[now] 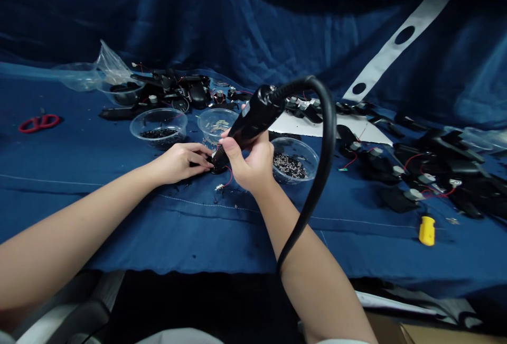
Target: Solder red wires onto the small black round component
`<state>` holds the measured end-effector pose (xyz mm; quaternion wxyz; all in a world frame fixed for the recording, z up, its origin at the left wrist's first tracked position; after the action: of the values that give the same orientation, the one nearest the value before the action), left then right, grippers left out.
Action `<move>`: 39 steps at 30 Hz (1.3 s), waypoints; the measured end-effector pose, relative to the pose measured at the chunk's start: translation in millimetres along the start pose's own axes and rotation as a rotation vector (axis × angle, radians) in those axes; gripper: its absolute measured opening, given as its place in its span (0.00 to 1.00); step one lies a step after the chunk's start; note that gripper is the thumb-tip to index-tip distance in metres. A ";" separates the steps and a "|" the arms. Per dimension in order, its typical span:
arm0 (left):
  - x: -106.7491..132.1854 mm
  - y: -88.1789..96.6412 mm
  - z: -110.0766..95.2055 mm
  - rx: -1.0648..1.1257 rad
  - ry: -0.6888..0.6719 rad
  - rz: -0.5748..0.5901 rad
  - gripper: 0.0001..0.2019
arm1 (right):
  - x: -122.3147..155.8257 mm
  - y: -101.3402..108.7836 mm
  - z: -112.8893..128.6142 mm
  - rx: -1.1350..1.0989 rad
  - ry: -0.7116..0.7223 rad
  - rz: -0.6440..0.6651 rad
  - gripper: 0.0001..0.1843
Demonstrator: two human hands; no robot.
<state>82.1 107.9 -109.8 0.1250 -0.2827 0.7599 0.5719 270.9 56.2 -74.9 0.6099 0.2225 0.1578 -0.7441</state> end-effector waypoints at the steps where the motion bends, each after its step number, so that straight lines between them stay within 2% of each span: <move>1: 0.0 -0.1 0.2 0.007 0.005 -0.001 0.06 | 0.5 -0.3 0.6 -0.012 0.004 -0.001 0.38; 13: -0.8 -4.0 -2.3 0.026 0.118 -0.063 0.05 | 4.2 1.7 8.2 -0.080 -0.013 -0.040 0.36; 19: -2.2 -1.5 -7.4 -0.012 0.081 -0.062 0.04 | 3.1 2.1 8.6 -0.101 0.012 -0.033 0.34; 26: -7.4 -4.5 -19.4 -0.139 0.018 0.010 0.07 | 2.7 1.5 9.8 -0.113 0.054 -0.030 0.30; 32: -6.3 -6.0 -19.1 -0.118 0.027 -0.044 0.05 | 2.3 1.6 11.3 -0.072 0.061 -0.048 0.31; 39: -5.9 -5.7 -17.7 -0.120 0.023 -0.079 0.05 | 1.2 0.5 14.9 -0.133 0.102 -0.050 0.28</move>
<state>92.5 91.9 -105.8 0.1213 -0.3261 0.7138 0.6079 269.1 47.5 -62.8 0.5957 0.2149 0.2433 -0.7347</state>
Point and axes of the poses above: each hand's wrist, its own x-axis away from the middle knuckle, its own y-axis out of the back of the hand, z = x × y, the point moved 5 cm from there along -x, towards the middle knuckle, and after that the axes turned 14 degrees about -y, right-handed, at the moved point
